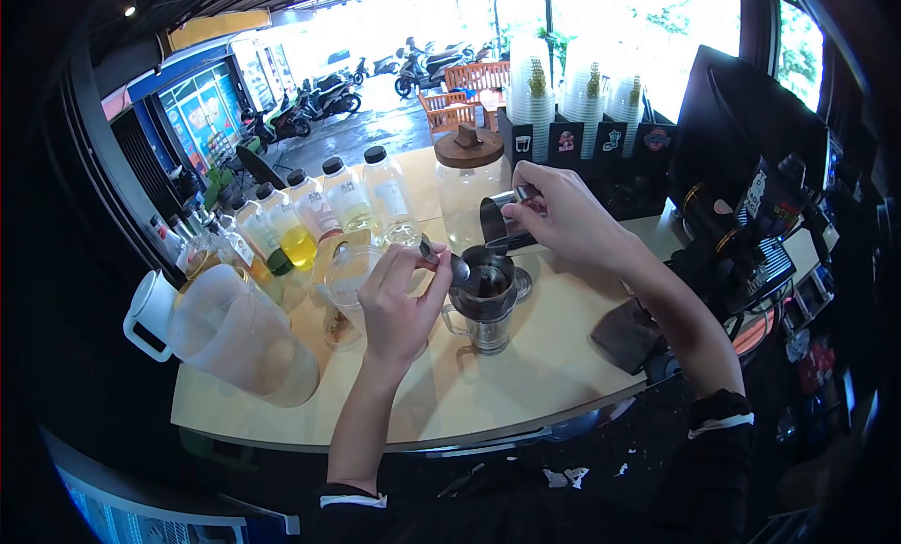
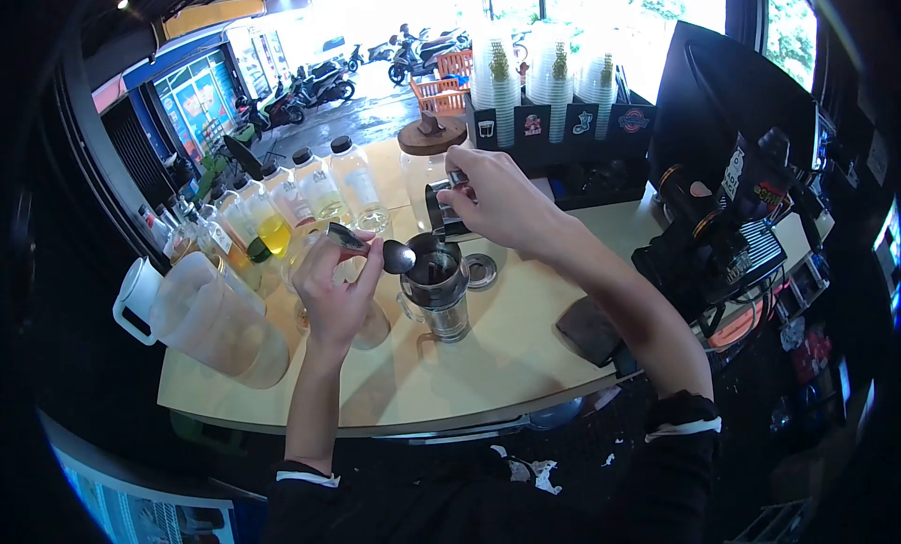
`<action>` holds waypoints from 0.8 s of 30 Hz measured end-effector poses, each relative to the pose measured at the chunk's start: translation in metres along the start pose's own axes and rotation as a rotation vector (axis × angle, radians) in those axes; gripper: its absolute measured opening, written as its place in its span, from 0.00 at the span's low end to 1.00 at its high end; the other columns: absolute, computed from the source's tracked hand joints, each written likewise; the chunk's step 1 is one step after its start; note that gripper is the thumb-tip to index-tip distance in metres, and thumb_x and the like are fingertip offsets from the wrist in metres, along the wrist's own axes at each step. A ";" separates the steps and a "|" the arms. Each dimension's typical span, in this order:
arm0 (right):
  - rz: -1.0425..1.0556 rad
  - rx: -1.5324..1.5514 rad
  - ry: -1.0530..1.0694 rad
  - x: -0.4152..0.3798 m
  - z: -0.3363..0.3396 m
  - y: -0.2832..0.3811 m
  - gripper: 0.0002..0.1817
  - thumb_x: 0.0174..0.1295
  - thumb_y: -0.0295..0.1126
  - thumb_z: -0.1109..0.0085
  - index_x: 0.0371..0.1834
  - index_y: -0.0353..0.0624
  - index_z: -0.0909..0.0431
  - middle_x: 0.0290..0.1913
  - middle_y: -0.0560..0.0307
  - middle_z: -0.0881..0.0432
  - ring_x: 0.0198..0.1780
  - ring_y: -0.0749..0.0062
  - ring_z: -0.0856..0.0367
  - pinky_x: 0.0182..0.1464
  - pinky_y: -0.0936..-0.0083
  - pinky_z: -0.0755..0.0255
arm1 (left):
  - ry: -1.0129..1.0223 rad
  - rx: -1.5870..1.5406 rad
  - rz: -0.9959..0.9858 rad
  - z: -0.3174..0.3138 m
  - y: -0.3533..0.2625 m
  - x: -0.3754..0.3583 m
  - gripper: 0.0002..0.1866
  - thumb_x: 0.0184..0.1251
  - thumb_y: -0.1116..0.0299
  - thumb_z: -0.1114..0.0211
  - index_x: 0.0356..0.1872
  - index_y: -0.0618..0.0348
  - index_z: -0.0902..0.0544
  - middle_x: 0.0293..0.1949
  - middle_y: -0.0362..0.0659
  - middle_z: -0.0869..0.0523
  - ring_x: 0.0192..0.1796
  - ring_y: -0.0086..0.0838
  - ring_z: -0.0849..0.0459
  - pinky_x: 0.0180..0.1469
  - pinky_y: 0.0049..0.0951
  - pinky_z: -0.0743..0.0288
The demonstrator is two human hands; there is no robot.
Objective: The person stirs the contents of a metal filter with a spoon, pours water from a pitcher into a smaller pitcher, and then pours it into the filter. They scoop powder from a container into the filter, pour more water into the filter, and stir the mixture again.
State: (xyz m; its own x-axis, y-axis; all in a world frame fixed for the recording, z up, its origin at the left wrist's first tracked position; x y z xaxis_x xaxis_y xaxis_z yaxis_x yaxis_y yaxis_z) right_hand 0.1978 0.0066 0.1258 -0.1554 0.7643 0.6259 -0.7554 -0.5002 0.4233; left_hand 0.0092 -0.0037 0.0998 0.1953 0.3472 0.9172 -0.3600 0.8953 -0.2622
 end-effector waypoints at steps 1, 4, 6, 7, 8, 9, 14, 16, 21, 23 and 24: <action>0.003 -0.007 -0.005 -0.001 0.001 0.000 0.14 0.60 0.25 0.38 0.30 0.33 0.36 0.20 0.53 0.33 0.23 0.74 0.37 0.26 0.72 0.38 | -0.002 0.000 -0.001 0.000 0.000 0.000 0.06 0.54 0.79 0.29 0.32 0.61 0.17 0.27 0.42 0.16 0.30 0.30 0.16 0.33 0.27 0.24; -0.011 -0.002 -0.007 -0.003 0.007 0.004 0.14 0.61 0.26 0.38 0.30 0.34 0.37 0.19 0.55 0.35 0.22 0.76 0.38 0.25 0.72 0.40 | 0.003 -0.002 0.006 0.001 0.000 0.001 0.06 0.53 0.79 0.29 0.32 0.61 0.17 0.27 0.42 0.16 0.30 0.30 0.15 0.33 0.27 0.24; -0.022 0.002 -0.005 -0.003 0.007 0.005 0.15 0.61 0.26 0.38 0.30 0.34 0.37 0.19 0.56 0.36 0.22 0.76 0.39 0.25 0.72 0.41 | 0.000 -0.006 0.008 0.001 0.000 0.001 0.06 0.53 0.79 0.29 0.32 0.61 0.17 0.27 0.42 0.16 0.30 0.30 0.15 0.33 0.27 0.24; -0.032 0.007 -0.003 -0.004 0.008 0.005 0.15 0.61 0.27 0.37 0.30 0.35 0.37 0.19 0.58 0.37 0.22 0.77 0.40 0.25 0.72 0.41 | -0.001 -0.010 0.011 0.001 0.000 0.001 0.06 0.54 0.79 0.29 0.32 0.61 0.17 0.27 0.42 0.16 0.30 0.30 0.15 0.33 0.28 0.24; -0.033 0.007 -0.003 -0.004 0.009 0.007 0.15 0.61 0.27 0.37 0.30 0.35 0.37 0.19 0.58 0.37 0.22 0.77 0.40 0.25 0.72 0.41 | -0.001 -0.011 0.010 0.001 0.000 0.001 0.06 0.54 0.79 0.29 0.32 0.61 0.17 0.27 0.42 0.16 0.30 0.30 0.15 0.33 0.28 0.24; -0.037 0.011 0.003 -0.004 0.009 0.010 0.15 0.61 0.27 0.37 0.30 0.35 0.37 0.18 0.58 0.37 0.21 0.78 0.40 0.24 0.72 0.42 | -0.004 -0.014 0.010 0.001 -0.001 0.001 0.06 0.54 0.79 0.29 0.32 0.62 0.17 0.27 0.42 0.16 0.30 0.30 0.15 0.33 0.28 0.24; -0.033 0.024 0.020 -0.002 0.005 0.016 0.15 0.61 0.27 0.37 0.30 0.35 0.37 0.18 0.60 0.37 0.22 0.80 0.37 0.24 0.74 0.41 | -0.009 -0.028 0.015 0.000 0.001 0.000 0.06 0.53 0.79 0.29 0.32 0.61 0.17 0.27 0.42 0.16 0.30 0.30 0.16 0.33 0.27 0.25; -0.031 0.097 0.016 -0.002 0.001 0.014 0.13 0.61 0.26 0.38 0.31 0.34 0.36 0.19 0.59 0.35 0.24 0.81 0.31 0.25 0.76 0.37 | -0.014 -0.007 -0.012 0.000 0.000 0.000 0.06 0.53 0.79 0.29 0.32 0.61 0.17 0.27 0.42 0.16 0.29 0.29 0.16 0.32 0.27 0.25; -0.011 0.081 0.022 -0.001 -0.007 0.017 0.10 0.62 0.23 0.41 0.34 0.32 0.35 0.22 0.56 0.30 0.29 0.78 0.21 0.29 0.77 0.32 | -0.014 -0.012 -0.019 0.000 -0.001 -0.001 0.07 0.53 0.79 0.29 0.32 0.61 0.17 0.27 0.42 0.17 0.29 0.29 0.16 0.31 0.27 0.25; -0.022 0.061 0.034 0.000 -0.011 0.015 0.10 0.62 0.23 0.42 0.34 0.32 0.34 0.23 0.54 0.27 0.31 0.77 0.18 0.29 0.76 0.30 | -0.018 -0.021 -0.019 0.000 0.000 -0.002 0.07 0.53 0.79 0.29 0.32 0.61 0.17 0.26 0.42 0.17 0.29 0.29 0.16 0.31 0.27 0.25; -0.009 0.072 0.025 0.001 -0.014 0.012 0.10 0.62 0.23 0.41 0.34 0.32 0.34 0.24 0.52 0.26 0.32 0.74 0.16 0.30 0.76 0.30 | -0.018 -0.024 -0.015 0.000 0.000 -0.002 0.07 0.53 0.79 0.29 0.33 0.61 0.17 0.26 0.42 0.16 0.29 0.29 0.16 0.31 0.27 0.25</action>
Point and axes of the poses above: each hand's wrist, its own x-axis towards the middle knuckle, its own z-axis out of the back of the hand, y = z × x, the point moved 9 cm from there along x, towards the middle knuckle
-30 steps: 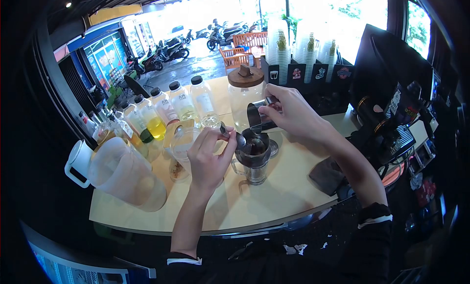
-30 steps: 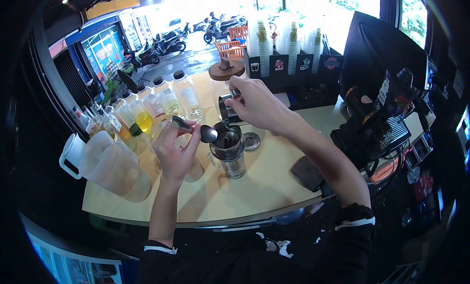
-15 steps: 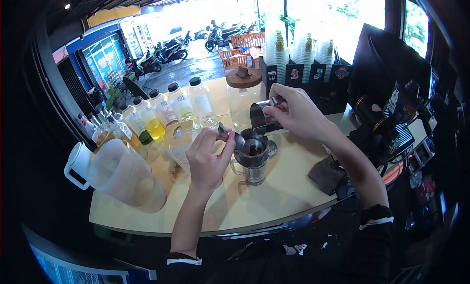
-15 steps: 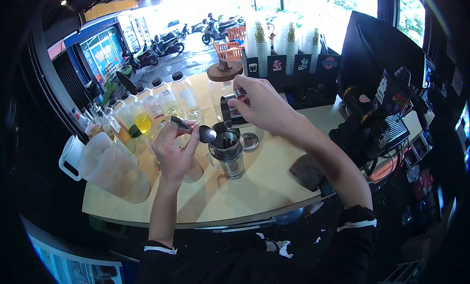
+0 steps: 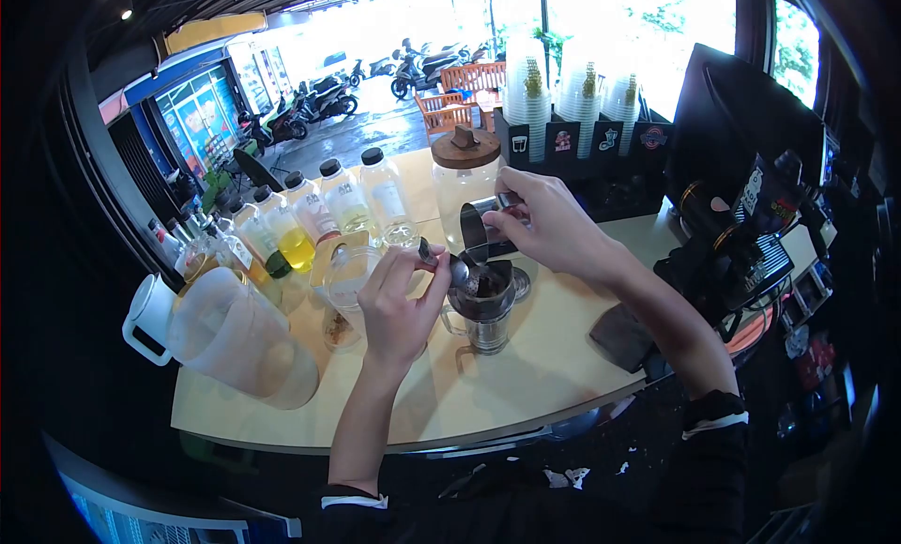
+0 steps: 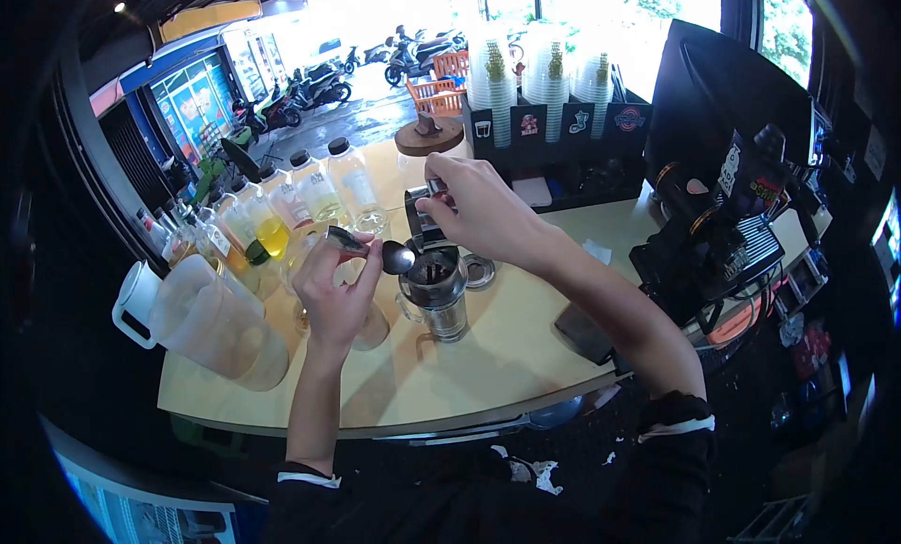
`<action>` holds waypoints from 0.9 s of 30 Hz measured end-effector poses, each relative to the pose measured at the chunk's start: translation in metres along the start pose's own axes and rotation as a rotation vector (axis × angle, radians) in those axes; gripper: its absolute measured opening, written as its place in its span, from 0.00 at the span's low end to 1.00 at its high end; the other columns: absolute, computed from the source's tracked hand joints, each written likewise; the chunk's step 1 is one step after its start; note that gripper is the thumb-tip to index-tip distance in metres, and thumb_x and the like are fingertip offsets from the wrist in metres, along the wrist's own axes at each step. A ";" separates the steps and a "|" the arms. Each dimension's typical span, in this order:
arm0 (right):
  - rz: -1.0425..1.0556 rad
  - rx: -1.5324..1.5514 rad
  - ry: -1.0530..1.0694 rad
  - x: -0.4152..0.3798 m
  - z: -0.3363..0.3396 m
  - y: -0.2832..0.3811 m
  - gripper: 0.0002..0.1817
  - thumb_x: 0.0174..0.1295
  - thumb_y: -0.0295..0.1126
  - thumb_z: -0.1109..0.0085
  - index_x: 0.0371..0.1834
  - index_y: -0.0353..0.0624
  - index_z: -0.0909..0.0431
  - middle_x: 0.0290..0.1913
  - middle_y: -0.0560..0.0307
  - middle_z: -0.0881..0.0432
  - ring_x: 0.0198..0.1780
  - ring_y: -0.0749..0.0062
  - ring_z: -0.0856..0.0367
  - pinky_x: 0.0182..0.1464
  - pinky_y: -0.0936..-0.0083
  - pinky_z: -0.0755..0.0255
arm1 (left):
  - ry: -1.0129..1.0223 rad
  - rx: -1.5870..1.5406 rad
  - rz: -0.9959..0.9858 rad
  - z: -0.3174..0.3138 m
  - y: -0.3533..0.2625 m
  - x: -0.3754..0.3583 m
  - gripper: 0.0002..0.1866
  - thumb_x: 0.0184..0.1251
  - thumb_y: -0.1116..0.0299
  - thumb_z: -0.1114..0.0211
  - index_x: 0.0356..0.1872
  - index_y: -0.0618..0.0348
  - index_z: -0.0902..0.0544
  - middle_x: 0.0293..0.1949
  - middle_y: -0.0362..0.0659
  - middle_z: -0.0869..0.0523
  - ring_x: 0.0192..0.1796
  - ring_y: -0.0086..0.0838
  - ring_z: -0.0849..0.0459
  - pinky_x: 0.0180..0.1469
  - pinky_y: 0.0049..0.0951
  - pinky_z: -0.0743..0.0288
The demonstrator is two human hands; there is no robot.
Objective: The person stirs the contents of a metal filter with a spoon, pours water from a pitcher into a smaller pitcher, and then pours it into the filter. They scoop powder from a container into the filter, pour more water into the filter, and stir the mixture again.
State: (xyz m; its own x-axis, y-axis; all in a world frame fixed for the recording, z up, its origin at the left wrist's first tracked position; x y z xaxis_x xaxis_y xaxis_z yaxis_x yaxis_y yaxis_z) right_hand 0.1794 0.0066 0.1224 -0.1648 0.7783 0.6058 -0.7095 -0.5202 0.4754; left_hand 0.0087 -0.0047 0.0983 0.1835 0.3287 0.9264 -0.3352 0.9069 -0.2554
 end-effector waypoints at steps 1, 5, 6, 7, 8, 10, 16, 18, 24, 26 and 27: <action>0.013 0.011 -0.009 0.001 -0.001 -0.001 0.10 0.62 0.24 0.41 0.34 0.32 0.34 0.25 0.50 0.24 0.34 0.71 0.14 0.30 0.75 0.29 | -0.001 -0.003 0.005 0.000 0.000 0.000 0.07 0.53 0.79 0.29 0.33 0.61 0.17 0.26 0.42 0.16 0.29 0.29 0.16 0.32 0.27 0.25; 0.000 -0.059 0.009 0.000 -0.002 0.000 0.10 0.61 0.24 0.41 0.34 0.32 0.33 0.27 0.48 0.22 0.35 0.66 0.13 0.31 0.73 0.27 | 0.002 0.003 0.010 0.000 0.000 0.000 0.07 0.53 0.79 0.29 0.33 0.61 0.17 0.27 0.42 0.16 0.30 0.29 0.15 0.32 0.27 0.24; -0.014 -0.050 0.009 0.000 -0.003 -0.003 0.10 0.61 0.24 0.40 0.34 0.32 0.32 0.28 0.47 0.22 0.35 0.65 0.13 0.31 0.73 0.27 | 0.002 -0.002 0.014 0.000 0.002 -0.001 0.07 0.53 0.79 0.29 0.33 0.61 0.17 0.27 0.42 0.16 0.30 0.29 0.15 0.32 0.27 0.24; -0.028 -0.042 0.009 0.000 -0.003 -0.006 0.10 0.61 0.25 0.40 0.34 0.32 0.32 0.29 0.47 0.21 0.35 0.65 0.13 0.31 0.73 0.27 | 0.003 -0.007 0.018 0.000 0.002 -0.001 0.07 0.53 0.79 0.29 0.33 0.61 0.17 0.27 0.42 0.16 0.30 0.29 0.15 0.32 0.27 0.24; -0.028 -0.043 0.010 -0.001 -0.003 -0.007 0.10 0.61 0.25 0.40 0.34 0.32 0.32 0.29 0.47 0.21 0.35 0.65 0.13 0.31 0.73 0.27 | 0.002 -0.008 0.019 0.000 0.002 -0.001 0.07 0.53 0.79 0.29 0.33 0.61 0.17 0.27 0.42 0.16 0.30 0.29 0.15 0.32 0.27 0.24; -0.029 -0.060 -0.009 -0.002 -0.001 -0.008 0.11 0.60 0.26 0.39 0.34 0.32 0.32 0.29 0.46 0.23 0.33 0.62 0.16 0.33 0.69 0.28 | 0.007 0.007 0.008 0.000 0.001 -0.001 0.07 0.53 0.79 0.29 0.33 0.61 0.17 0.27 0.42 0.16 0.30 0.29 0.15 0.32 0.27 0.24; -0.021 -0.146 -0.031 -0.009 0.011 -0.003 0.12 0.59 0.28 0.38 0.35 0.33 0.32 0.28 0.46 0.26 0.30 0.57 0.26 0.36 0.63 0.33 | -0.015 -0.008 0.039 -0.001 0.005 -0.002 0.06 0.52 0.77 0.27 0.30 0.63 0.16 0.26 0.43 0.15 0.28 0.29 0.15 0.32 0.26 0.26; -0.013 -0.172 -0.049 -0.013 0.014 -0.004 0.12 0.59 0.28 0.38 0.35 0.33 0.32 0.27 0.46 0.26 0.29 0.58 0.26 0.35 0.63 0.33 | -0.010 -0.006 0.039 -0.002 0.005 -0.002 0.06 0.52 0.77 0.27 0.31 0.63 0.16 0.26 0.43 0.15 0.28 0.29 0.15 0.32 0.26 0.26; -0.079 -0.170 -0.014 -0.019 0.024 -0.002 0.12 0.59 0.27 0.38 0.34 0.33 0.32 0.29 0.45 0.25 0.31 0.55 0.23 0.35 0.63 0.32 | 0.003 -0.018 0.052 -0.006 0.007 -0.002 0.07 0.53 0.76 0.27 0.32 0.62 0.16 0.27 0.43 0.15 0.29 0.28 0.15 0.33 0.25 0.25; -0.132 -0.141 0.010 -0.022 0.025 -0.004 0.12 0.58 0.28 0.38 0.35 0.32 0.30 0.32 0.42 0.23 0.34 0.49 0.22 0.38 0.59 0.30 | 0.008 -0.015 0.054 -0.006 0.006 -0.001 0.07 0.53 0.76 0.27 0.32 0.62 0.16 0.27 0.43 0.14 0.29 0.28 0.15 0.33 0.25 0.25; -0.156 -0.075 0.011 -0.023 0.025 -0.006 0.12 0.58 0.27 0.38 0.35 0.31 0.30 0.31 0.42 0.23 0.34 0.50 0.22 0.38 0.60 0.30 | 0.008 -0.017 0.054 -0.007 0.007 -0.001 0.07 0.53 0.76 0.27 0.32 0.62 0.16 0.27 0.42 0.15 0.29 0.28 0.15 0.33 0.25 0.25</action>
Point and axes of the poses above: each hand's wrist, its own x-axis towards the middle knuckle, its own z-axis out of the back of the hand, y = z × x, the point moved 9 cm from there along x, towards the middle knuckle
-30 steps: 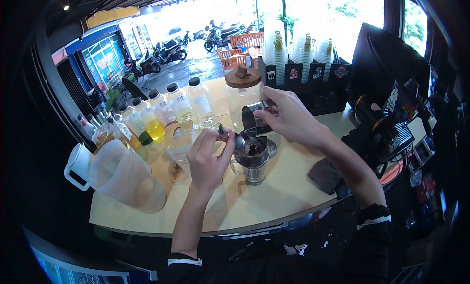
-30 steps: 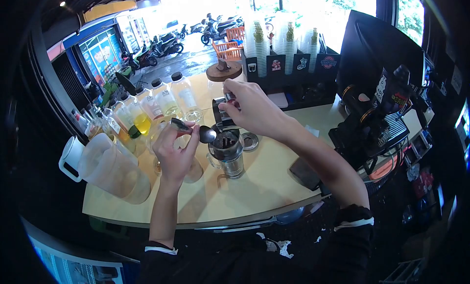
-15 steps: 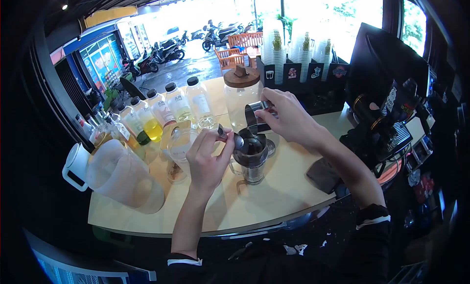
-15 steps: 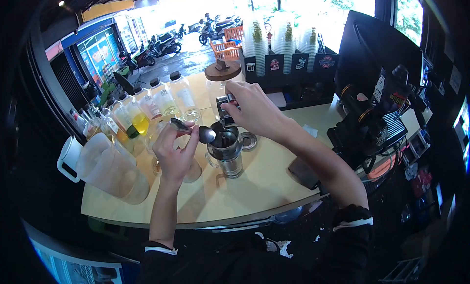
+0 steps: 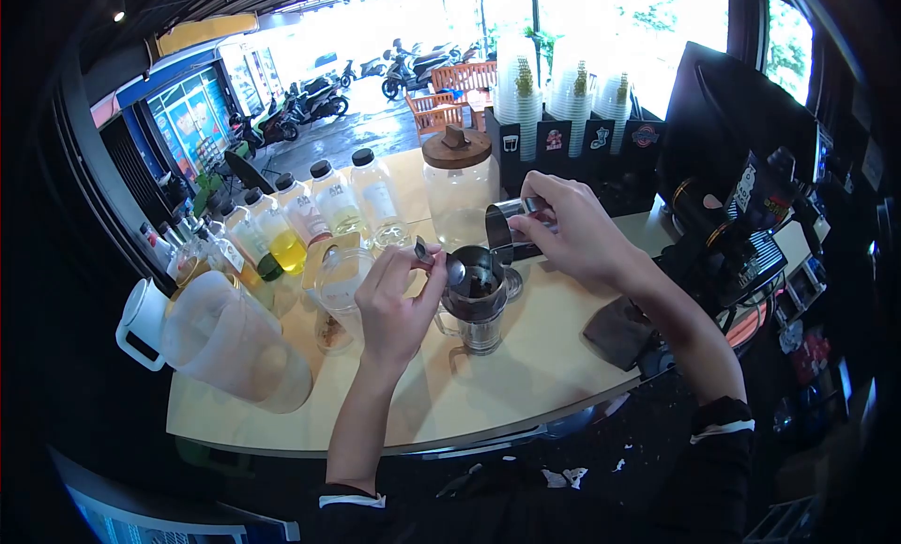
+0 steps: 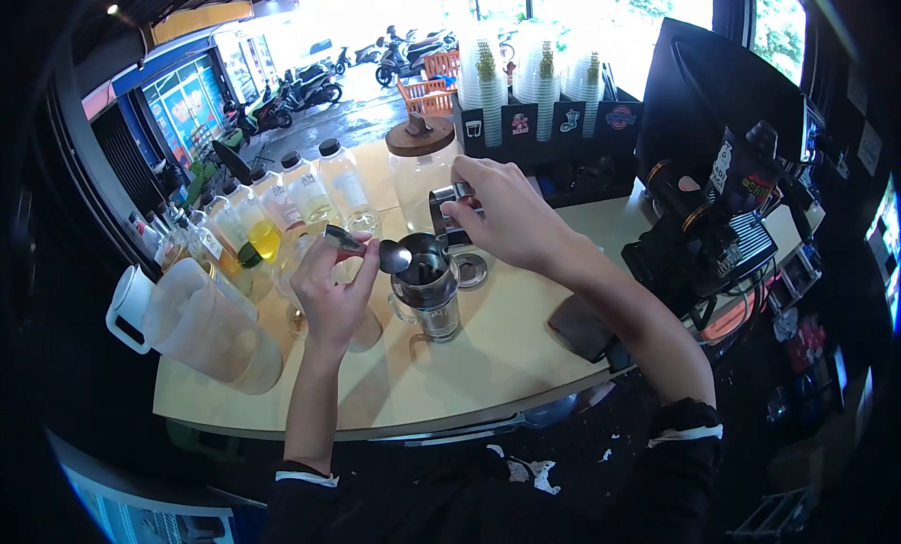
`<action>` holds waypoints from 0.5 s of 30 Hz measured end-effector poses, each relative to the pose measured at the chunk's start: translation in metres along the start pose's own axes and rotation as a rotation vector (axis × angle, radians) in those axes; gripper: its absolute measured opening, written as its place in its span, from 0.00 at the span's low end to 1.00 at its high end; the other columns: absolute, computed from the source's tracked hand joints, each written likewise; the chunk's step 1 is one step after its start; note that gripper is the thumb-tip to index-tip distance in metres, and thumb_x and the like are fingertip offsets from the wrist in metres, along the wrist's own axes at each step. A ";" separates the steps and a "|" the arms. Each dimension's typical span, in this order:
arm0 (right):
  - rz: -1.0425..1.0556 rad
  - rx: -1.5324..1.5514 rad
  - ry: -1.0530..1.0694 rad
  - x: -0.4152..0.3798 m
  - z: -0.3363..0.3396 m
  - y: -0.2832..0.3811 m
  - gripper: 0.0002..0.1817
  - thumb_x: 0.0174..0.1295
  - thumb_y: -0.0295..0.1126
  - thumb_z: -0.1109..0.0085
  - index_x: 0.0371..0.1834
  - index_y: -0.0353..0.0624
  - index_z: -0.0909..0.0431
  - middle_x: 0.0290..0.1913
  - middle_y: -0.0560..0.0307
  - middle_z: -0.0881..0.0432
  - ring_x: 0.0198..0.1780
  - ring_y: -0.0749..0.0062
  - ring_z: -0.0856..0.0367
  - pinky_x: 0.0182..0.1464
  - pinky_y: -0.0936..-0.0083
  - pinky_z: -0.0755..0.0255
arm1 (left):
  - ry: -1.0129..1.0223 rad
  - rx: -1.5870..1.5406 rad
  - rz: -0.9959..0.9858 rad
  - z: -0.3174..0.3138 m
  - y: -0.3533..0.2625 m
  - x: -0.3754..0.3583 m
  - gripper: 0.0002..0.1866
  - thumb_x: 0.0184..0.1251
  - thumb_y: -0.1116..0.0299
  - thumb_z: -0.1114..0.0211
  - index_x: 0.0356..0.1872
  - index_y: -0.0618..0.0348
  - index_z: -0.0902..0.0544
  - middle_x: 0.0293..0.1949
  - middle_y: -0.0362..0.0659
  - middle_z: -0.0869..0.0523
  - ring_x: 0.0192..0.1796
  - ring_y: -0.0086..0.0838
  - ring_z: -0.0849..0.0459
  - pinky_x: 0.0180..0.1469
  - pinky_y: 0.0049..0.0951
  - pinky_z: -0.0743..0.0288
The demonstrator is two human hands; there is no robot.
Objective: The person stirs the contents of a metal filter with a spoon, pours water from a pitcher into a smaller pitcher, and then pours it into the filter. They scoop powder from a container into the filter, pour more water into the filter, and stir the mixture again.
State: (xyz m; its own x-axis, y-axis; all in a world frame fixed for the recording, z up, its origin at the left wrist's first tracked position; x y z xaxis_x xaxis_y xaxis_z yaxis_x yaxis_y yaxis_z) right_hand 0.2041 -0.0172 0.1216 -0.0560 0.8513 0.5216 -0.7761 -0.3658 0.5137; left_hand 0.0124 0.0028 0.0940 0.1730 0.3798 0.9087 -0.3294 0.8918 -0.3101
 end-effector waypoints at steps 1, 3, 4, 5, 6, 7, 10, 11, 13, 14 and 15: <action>-0.023 0.066 0.007 -0.001 0.000 -0.002 0.12 0.58 0.27 0.38 0.35 0.31 0.31 0.31 0.42 0.23 0.33 0.50 0.22 0.37 0.60 0.31 | 0.000 -0.002 0.000 0.000 0.000 0.000 0.07 0.53 0.75 0.27 0.32 0.62 0.16 0.27 0.42 0.15 0.29 0.28 0.15 0.33 0.25 0.25; 0.037 0.037 -0.017 0.000 -0.002 -0.003 0.12 0.60 0.26 0.39 0.34 0.33 0.33 0.28 0.46 0.25 0.32 0.61 0.19 0.33 0.67 0.31 | -0.003 -0.008 0.001 0.000 -0.001 0.001 0.06 0.53 0.76 0.27 0.32 0.62 0.16 0.27 0.42 0.15 0.29 0.28 0.15 0.33 0.25 0.25; 0.098 0.009 -0.038 -0.001 -0.001 0.001 0.12 0.62 0.25 0.40 0.33 0.34 0.36 0.25 0.50 0.27 0.32 0.71 0.16 0.28 0.73 0.32 | -0.007 -0.013 0.003 0.001 -0.001 0.002 0.06 0.53 0.76 0.28 0.32 0.62 0.16 0.27 0.42 0.15 0.29 0.28 0.15 0.33 0.25 0.25; 0.098 0.010 -0.039 0.000 -0.001 0.002 0.12 0.62 0.25 0.40 0.33 0.34 0.36 0.25 0.50 0.27 0.32 0.71 0.16 0.28 0.73 0.32 | -0.007 -0.012 0.003 0.001 -0.001 0.001 0.06 0.53 0.76 0.28 0.32 0.62 0.16 0.27 0.42 0.15 0.29 0.28 0.15 0.33 0.25 0.25; 0.105 -0.034 -0.038 0.000 0.000 0.007 0.12 0.62 0.25 0.40 0.33 0.34 0.36 0.25 0.51 0.27 0.32 0.70 0.15 0.28 0.73 0.32 | -0.005 -0.007 0.004 0.001 -0.001 0.001 0.06 0.53 0.76 0.28 0.32 0.62 0.16 0.27 0.42 0.15 0.29 0.27 0.15 0.33 0.25 0.26; 0.113 -0.078 -0.038 0.001 -0.001 0.010 0.12 0.62 0.25 0.40 0.33 0.33 0.36 0.25 0.51 0.26 0.33 0.70 0.15 0.28 0.74 0.31 | -0.003 -0.001 0.005 0.001 0.000 0.001 0.06 0.53 0.76 0.27 0.32 0.62 0.16 0.27 0.42 0.15 0.29 0.27 0.15 0.33 0.25 0.26; 0.047 0.052 -0.009 0.007 -0.008 0.004 0.12 0.58 0.27 0.38 0.35 0.31 0.31 0.31 0.41 0.24 0.32 0.51 0.22 0.36 0.61 0.31 | -0.010 0.007 0.006 0.002 0.000 0.000 0.06 0.52 0.76 0.27 0.32 0.62 0.16 0.27 0.42 0.15 0.29 0.28 0.15 0.33 0.25 0.26; 0.048 0.054 -0.008 0.008 -0.010 0.004 0.12 0.58 0.27 0.38 0.35 0.31 0.31 0.31 0.41 0.24 0.32 0.51 0.22 0.36 0.61 0.31 | -0.010 0.009 0.006 0.002 0.000 0.000 0.06 0.52 0.76 0.27 0.32 0.62 0.16 0.27 0.42 0.15 0.29 0.28 0.15 0.33 0.25 0.26; 0.059 0.049 -0.011 0.011 -0.014 0.005 0.12 0.59 0.27 0.38 0.35 0.31 0.31 0.31 0.41 0.24 0.33 0.50 0.22 0.38 0.60 0.30 | -0.014 0.016 -0.006 0.003 -0.002 -0.001 0.06 0.52 0.76 0.27 0.31 0.62 0.16 0.26 0.42 0.15 0.28 0.28 0.15 0.32 0.26 0.26; 0.060 0.050 -0.010 0.011 -0.015 0.006 0.12 0.59 0.27 0.38 0.35 0.31 0.31 0.31 0.41 0.24 0.33 0.50 0.22 0.38 0.60 0.30 | -0.014 0.017 -0.005 0.004 -0.002 -0.001 0.06 0.52 0.76 0.27 0.31 0.62 0.16 0.26 0.42 0.15 0.28 0.28 0.15 0.32 0.26 0.26; 0.068 0.016 -0.016 0.012 -0.016 0.008 0.12 0.59 0.27 0.38 0.35 0.31 0.30 0.31 0.41 0.24 0.33 0.49 0.22 0.39 0.59 0.30 | -0.013 0.017 -0.004 0.004 -0.002 -0.001 0.06 0.52 0.76 0.27 0.31 0.62 0.16 0.26 0.42 0.15 0.28 0.28 0.15 0.32 0.26 0.26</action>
Point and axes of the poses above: each hand's wrist, its own x-axis towards the middle knuckle, its own z-axis out of the back of the hand, y = z × x, the point moved 9 cm from there along x, towards the middle knuckle
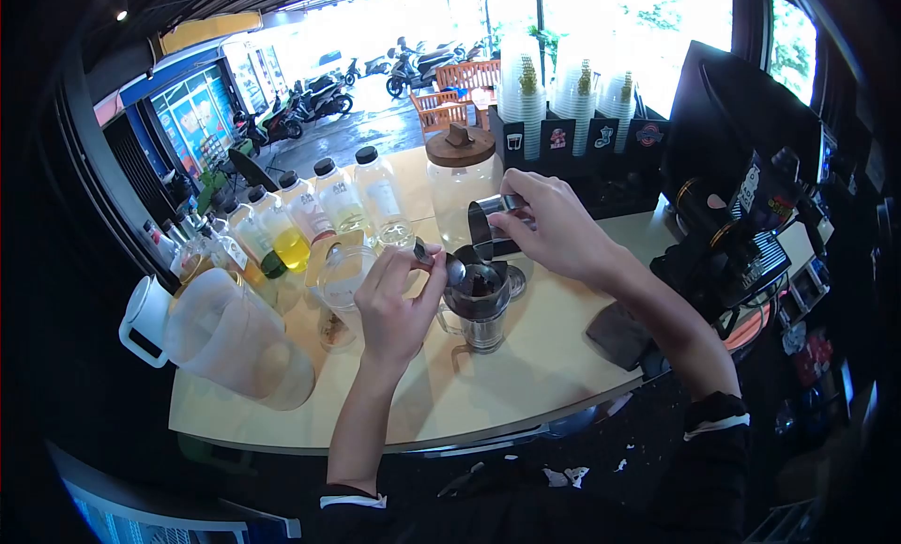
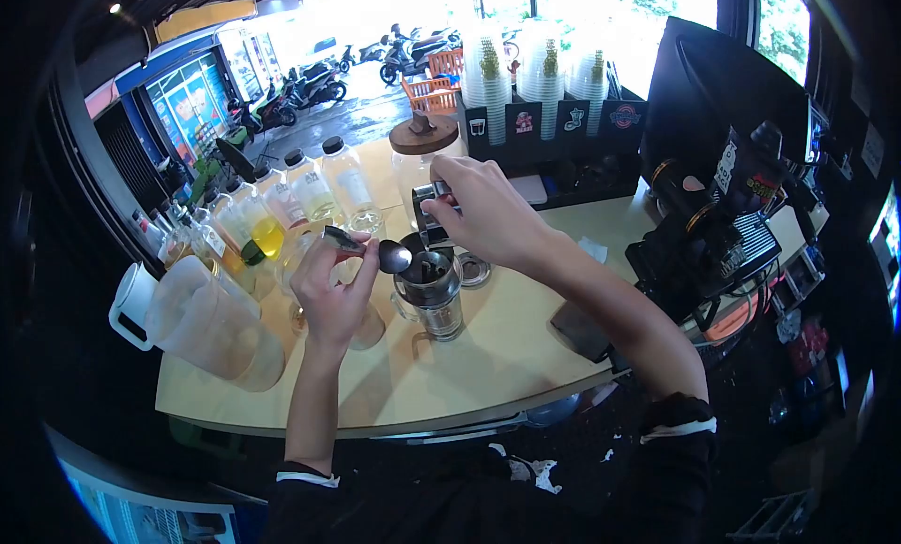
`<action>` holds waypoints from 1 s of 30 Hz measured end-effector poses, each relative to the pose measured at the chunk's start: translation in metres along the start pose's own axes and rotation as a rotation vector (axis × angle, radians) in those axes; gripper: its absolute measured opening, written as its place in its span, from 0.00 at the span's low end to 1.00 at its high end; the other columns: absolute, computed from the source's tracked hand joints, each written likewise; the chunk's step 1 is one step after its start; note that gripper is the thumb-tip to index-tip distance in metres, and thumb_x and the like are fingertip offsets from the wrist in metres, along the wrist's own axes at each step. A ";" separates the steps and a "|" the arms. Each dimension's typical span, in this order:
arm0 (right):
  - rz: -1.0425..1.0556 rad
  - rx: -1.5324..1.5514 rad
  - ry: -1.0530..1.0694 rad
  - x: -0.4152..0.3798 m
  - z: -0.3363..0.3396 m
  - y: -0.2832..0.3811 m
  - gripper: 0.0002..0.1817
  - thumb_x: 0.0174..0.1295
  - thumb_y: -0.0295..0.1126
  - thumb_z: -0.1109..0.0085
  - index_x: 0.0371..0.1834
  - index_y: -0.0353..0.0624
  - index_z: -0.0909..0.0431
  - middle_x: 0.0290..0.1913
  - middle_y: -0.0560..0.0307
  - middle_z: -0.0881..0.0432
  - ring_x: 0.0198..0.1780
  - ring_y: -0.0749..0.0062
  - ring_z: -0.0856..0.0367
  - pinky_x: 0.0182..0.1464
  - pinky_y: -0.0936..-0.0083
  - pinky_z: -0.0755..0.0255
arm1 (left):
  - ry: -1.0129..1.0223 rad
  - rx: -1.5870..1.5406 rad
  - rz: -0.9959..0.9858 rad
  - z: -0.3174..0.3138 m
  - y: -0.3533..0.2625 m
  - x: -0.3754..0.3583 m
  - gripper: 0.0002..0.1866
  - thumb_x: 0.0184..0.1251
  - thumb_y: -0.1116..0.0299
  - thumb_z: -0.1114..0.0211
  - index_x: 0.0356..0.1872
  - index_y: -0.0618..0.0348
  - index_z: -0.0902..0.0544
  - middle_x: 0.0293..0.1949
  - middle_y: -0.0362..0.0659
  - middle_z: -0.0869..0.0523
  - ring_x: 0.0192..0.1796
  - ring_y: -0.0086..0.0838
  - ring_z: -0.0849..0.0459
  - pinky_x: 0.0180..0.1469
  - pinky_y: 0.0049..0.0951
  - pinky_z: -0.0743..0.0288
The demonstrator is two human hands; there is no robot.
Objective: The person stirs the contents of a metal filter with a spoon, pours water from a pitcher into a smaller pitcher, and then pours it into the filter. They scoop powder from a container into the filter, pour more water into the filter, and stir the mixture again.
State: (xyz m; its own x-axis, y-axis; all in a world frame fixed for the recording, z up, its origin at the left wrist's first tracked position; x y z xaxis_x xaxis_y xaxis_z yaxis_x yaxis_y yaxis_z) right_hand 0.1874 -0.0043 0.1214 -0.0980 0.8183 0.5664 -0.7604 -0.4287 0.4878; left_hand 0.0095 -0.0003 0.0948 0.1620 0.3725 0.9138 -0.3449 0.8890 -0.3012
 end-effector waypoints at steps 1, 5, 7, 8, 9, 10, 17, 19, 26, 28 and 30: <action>0.008 -0.034 -0.005 0.000 0.000 0.002 0.12 0.59 0.28 0.39 0.35 0.31 0.30 0.31 0.41 0.23 0.34 0.48 0.22 0.40 0.59 0.30 | 0.000 0.000 0.001 0.000 0.000 0.000 0.06 0.52 0.76 0.27 0.31 0.62 0.16 0.26 0.42 0.15 0.28 0.29 0.15 0.32 0.26 0.26; 0.041 -0.115 -0.008 0.000 0.000 0.007 0.11 0.59 0.28 0.39 0.36 0.32 0.30 0.32 0.41 0.23 0.36 0.47 0.22 0.43 0.58 0.31 | 0.004 0.021 -0.008 0.000 -0.001 0.000 0.06 0.52 0.76 0.27 0.30 0.62 0.16 0.26 0.42 0.15 0.28 0.29 0.15 0.33 0.26 0.26; 0.014 -0.099 0.013 0.000 0.000 0.003 0.12 0.59 0.28 0.39 0.37 0.32 0.30 0.33 0.41 0.23 0.38 0.47 0.22 0.45 0.58 0.33 | 0.000 0.007 -0.005 0.000 0.000 0.000 0.06 0.52 0.76 0.27 0.30 0.62 0.16 0.26 0.42 0.15 0.29 0.29 0.15 0.33 0.26 0.26; 0.013 -0.100 0.012 -0.001 0.001 0.002 0.12 0.59 0.28 0.39 0.37 0.32 0.30 0.33 0.41 0.23 0.38 0.47 0.22 0.45 0.58 0.33 | 0.000 0.005 -0.005 -0.001 0.000 -0.001 0.06 0.52 0.76 0.27 0.30 0.62 0.16 0.26 0.42 0.15 0.29 0.29 0.15 0.33 0.26 0.26; 0.019 -0.112 -0.003 -0.002 0.002 0.000 0.12 0.59 0.28 0.39 0.36 0.32 0.30 0.33 0.41 0.23 0.37 0.47 0.22 0.45 0.58 0.33 | 0.003 0.000 0.001 -0.001 0.001 -0.001 0.06 0.52 0.76 0.27 0.31 0.62 0.16 0.26 0.42 0.15 0.29 0.29 0.15 0.33 0.26 0.26; 0.026 -0.123 -0.019 -0.003 0.004 -0.001 0.12 0.59 0.29 0.39 0.36 0.32 0.30 0.32 0.41 0.23 0.37 0.48 0.22 0.46 0.57 0.33 | 0.006 -0.006 0.006 -0.002 0.001 -0.001 0.06 0.52 0.76 0.27 0.31 0.62 0.16 0.26 0.42 0.15 0.29 0.29 0.15 0.33 0.26 0.26; -0.078 0.050 -0.041 -0.017 0.023 -0.012 0.11 0.60 0.27 0.38 0.34 0.33 0.30 0.29 0.43 0.23 0.32 0.62 0.19 0.36 0.66 0.26 | 0.003 0.001 -0.010 -0.005 0.002 -0.002 0.06 0.53 0.76 0.27 0.31 0.63 0.16 0.27 0.43 0.15 0.29 0.29 0.15 0.33 0.26 0.26; -0.252 0.134 -0.044 -0.025 0.027 -0.033 0.11 0.61 0.25 0.38 0.33 0.33 0.32 0.27 0.51 0.24 0.33 0.80 0.22 0.32 0.76 0.26 | 0.000 -0.026 0.006 -0.005 0.004 -0.002 0.06 0.53 0.77 0.27 0.31 0.63 0.16 0.28 0.43 0.15 0.30 0.29 0.15 0.33 0.26 0.25; -0.340 0.260 -0.261 -0.067 0.021 -0.142 0.11 0.64 0.29 0.39 0.30 0.39 0.32 0.25 0.69 0.30 0.30 0.90 0.34 0.28 0.84 0.36 | 0.030 -0.077 0.019 -0.015 0.011 -0.003 0.08 0.55 0.78 0.28 0.35 0.63 0.18 0.31 0.44 0.15 0.33 0.30 0.13 0.35 0.27 0.22; -0.346 0.354 -0.304 -0.082 0.012 -0.162 0.11 0.64 0.30 0.39 0.30 0.40 0.31 0.25 0.69 0.30 0.29 0.91 0.35 0.28 0.84 0.38 | 0.034 -0.071 -0.002 -0.016 0.008 -0.003 0.08 0.55 0.77 0.28 0.34 0.63 0.18 0.31 0.44 0.15 0.33 0.30 0.13 0.34 0.27 0.22; -0.426 0.503 -0.391 -0.099 -0.002 -0.198 0.12 0.65 0.32 0.40 0.28 0.43 0.32 0.24 0.70 0.32 0.28 0.90 0.36 0.27 0.84 0.40 | 0.032 -0.059 -0.023 -0.016 0.006 -0.003 0.07 0.55 0.77 0.28 0.34 0.63 0.18 0.31 0.44 0.15 0.33 0.31 0.13 0.34 0.27 0.22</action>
State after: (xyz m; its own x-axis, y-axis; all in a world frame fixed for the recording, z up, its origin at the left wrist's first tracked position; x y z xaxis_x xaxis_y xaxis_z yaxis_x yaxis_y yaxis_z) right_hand 0.3461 0.0000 -0.0325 0.4436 0.7970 0.4100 -0.2884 -0.3062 0.9072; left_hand 0.0213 0.0086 0.0863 0.1992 0.3597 0.9116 -0.2857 0.9111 -0.2971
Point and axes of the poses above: each hand's wrist, its own x-axis towards the middle knuckle, its own z-axis out of the back of the hand, y = z × x, the point moved 9 cm from there along x, towards the middle knuckle
